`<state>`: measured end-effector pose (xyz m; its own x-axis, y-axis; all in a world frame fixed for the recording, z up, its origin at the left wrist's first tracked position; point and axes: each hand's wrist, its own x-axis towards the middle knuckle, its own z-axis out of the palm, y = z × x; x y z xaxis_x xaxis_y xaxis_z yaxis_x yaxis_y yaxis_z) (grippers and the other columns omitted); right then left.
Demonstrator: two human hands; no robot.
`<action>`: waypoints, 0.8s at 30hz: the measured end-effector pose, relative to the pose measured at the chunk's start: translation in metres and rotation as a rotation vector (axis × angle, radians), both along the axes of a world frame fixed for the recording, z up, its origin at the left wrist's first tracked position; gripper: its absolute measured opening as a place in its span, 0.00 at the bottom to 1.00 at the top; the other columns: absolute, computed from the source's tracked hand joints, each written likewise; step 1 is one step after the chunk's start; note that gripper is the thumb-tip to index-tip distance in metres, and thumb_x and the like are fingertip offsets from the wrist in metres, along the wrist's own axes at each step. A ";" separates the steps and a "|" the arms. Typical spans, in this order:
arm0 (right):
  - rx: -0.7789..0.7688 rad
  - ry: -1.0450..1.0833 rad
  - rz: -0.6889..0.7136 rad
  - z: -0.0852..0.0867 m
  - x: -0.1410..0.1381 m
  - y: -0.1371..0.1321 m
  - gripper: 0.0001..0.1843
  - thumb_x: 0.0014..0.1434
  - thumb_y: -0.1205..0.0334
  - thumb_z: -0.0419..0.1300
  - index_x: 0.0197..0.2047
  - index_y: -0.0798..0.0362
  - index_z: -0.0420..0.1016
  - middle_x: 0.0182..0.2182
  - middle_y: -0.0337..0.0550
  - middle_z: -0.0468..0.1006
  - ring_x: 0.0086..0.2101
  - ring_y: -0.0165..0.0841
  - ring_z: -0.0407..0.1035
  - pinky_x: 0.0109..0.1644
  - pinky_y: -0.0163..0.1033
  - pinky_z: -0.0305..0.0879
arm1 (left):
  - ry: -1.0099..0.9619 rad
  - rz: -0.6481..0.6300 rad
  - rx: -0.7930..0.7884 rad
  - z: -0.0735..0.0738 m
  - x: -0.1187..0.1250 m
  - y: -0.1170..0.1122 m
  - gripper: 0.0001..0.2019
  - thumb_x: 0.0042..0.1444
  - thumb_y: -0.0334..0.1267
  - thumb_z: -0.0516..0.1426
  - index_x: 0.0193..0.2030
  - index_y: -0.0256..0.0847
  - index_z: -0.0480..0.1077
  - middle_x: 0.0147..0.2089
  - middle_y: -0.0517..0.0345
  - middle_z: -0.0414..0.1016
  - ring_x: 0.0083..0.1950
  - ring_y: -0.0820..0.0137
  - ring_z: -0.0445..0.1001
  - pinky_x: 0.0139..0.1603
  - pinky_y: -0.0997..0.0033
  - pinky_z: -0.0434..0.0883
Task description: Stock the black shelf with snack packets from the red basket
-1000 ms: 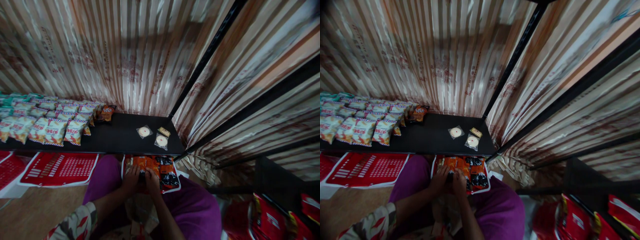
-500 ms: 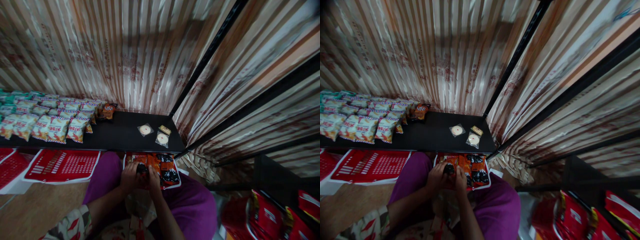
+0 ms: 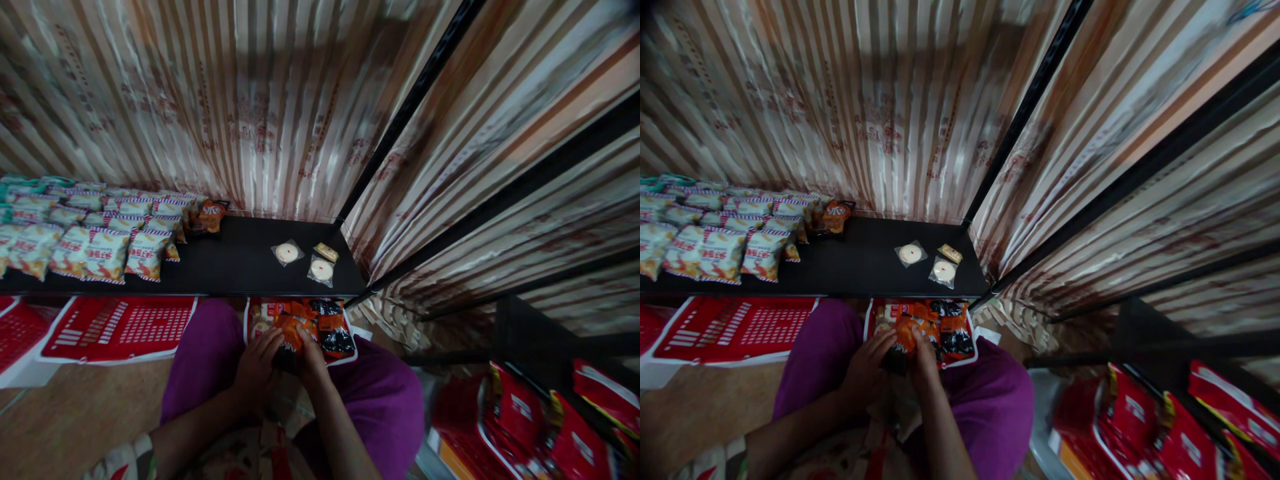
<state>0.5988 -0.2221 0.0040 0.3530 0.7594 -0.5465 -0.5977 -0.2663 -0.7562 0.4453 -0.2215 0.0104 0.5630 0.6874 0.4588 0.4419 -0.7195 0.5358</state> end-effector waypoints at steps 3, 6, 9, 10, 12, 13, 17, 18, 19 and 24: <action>0.013 0.068 0.019 0.010 -0.003 -0.001 0.21 0.41 0.53 0.67 0.40 0.52 0.75 0.33 0.43 0.80 0.39 0.40 0.74 0.42 0.42 0.70 | -0.003 0.019 -0.010 0.005 -0.007 0.002 0.26 0.57 0.35 0.46 0.63 0.37 0.54 0.63 0.44 0.61 0.64 0.60 0.57 0.61 0.53 0.62; 0.030 0.104 0.054 0.018 -0.003 -0.003 0.22 0.42 0.55 0.67 0.42 0.53 0.74 0.33 0.44 0.80 0.40 0.41 0.74 0.42 0.43 0.70 | 0.001 0.021 -0.024 0.008 -0.014 0.005 0.25 0.58 0.34 0.45 0.64 0.37 0.54 0.64 0.45 0.59 0.66 0.61 0.55 0.62 0.53 0.61; 0.052 0.134 0.060 0.026 -0.005 -0.003 0.23 0.43 0.56 0.67 0.43 0.55 0.74 0.33 0.46 0.81 0.39 0.42 0.75 0.40 0.44 0.71 | 0.001 0.024 -0.055 0.009 -0.019 0.006 0.25 0.59 0.35 0.44 0.64 0.36 0.54 0.64 0.44 0.59 0.66 0.60 0.53 0.63 0.53 0.59; 0.065 0.148 0.063 0.029 -0.006 -0.003 0.23 0.43 0.56 0.67 0.43 0.56 0.74 0.33 0.46 0.81 0.38 0.42 0.75 0.40 0.44 0.71 | -0.001 0.034 -0.065 0.009 -0.021 0.007 0.25 0.59 0.36 0.44 0.64 0.36 0.54 0.64 0.44 0.58 0.66 0.59 0.53 0.63 0.53 0.59; 0.085 0.171 0.065 0.035 -0.009 -0.002 0.24 0.42 0.57 0.67 0.43 0.57 0.73 0.34 0.47 0.81 0.38 0.43 0.75 0.40 0.44 0.71 | -0.001 0.072 -0.087 0.010 -0.023 0.009 0.25 0.60 0.38 0.44 0.64 0.38 0.55 0.65 0.45 0.57 0.67 0.58 0.52 0.63 0.51 0.57; 0.092 0.180 0.061 0.039 -0.010 -0.002 0.24 0.43 0.58 0.66 0.44 0.57 0.73 0.35 0.47 0.81 0.38 0.43 0.75 0.40 0.44 0.71 | -0.004 0.094 -0.095 0.010 -0.024 0.010 0.24 0.60 0.38 0.43 0.64 0.40 0.56 0.65 0.46 0.56 0.67 0.58 0.52 0.63 0.50 0.57; 0.085 0.202 0.034 0.047 -0.013 -0.004 0.23 0.43 0.59 0.65 0.45 0.54 0.73 0.37 0.44 0.80 0.39 0.41 0.75 0.40 0.43 0.71 | -0.028 0.147 -0.121 0.009 -0.028 0.017 0.23 0.61 0.38 0.41 0.63 0.42 0.58 0.66 0.47 0.53 0.67 0.58 0.51 0.63 0.50 0.57; 0.075 0.211 0.026 0.047 -0.014 -0.005 0.23 0.42 0.59 0.65 0.44 0.53 0.73 0.37 0.43 0.80 0.39 0.41 0.75 0.41 0.43 0.71 | -0.034 0.161 -0.129 0.008 -0.029 0.019 0.23 0.61 0.38 0.41 0.63 0.43 0.58 0.67 0.48 0.52 0.67 0.58 0.50 0.63 0.50 0.57; 0.064 0.221 0.019 0.047 -0.013 -0.005 0.22 0.42 0.59 0.65 0.43 0.52 0.73 0.37 0.42 0.81 0.39 0.40 0.75 0.41 0.42 0.71 | -0.037 0.173 -0.138 0.008 -0.030 0.020 0.23 0.61 0.38 0.41 0.63 0.43 0.58 0.67 0.48 0.51 0.67 0.58 0.50 0.63 0.50 0.57; 0.037 0.224 0.018 0.036 -0.012 -0.008 0.18 0.42 0.59 0.65 0.39 0.51 0.74 0.34 0.41 0.81 0.40 0.39 0.75 0.43 0.43 0.70 | -0.043 0.188 -0.157 0.003 -0.032 0.026 0.23 0.62 0.40 0.39 0.62 0.44 0.59 0.70 0.51 0.44 0.68 0.58 0.46 0.62 0.51 0.57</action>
<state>0.5870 -0.2299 0.0400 0.2126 0.7856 -0.5811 -0.7471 -0.2526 -0.6148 0.4130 -0.1956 0.0135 0.4002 0.8432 0.3590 0.5345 -0.5330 0.6559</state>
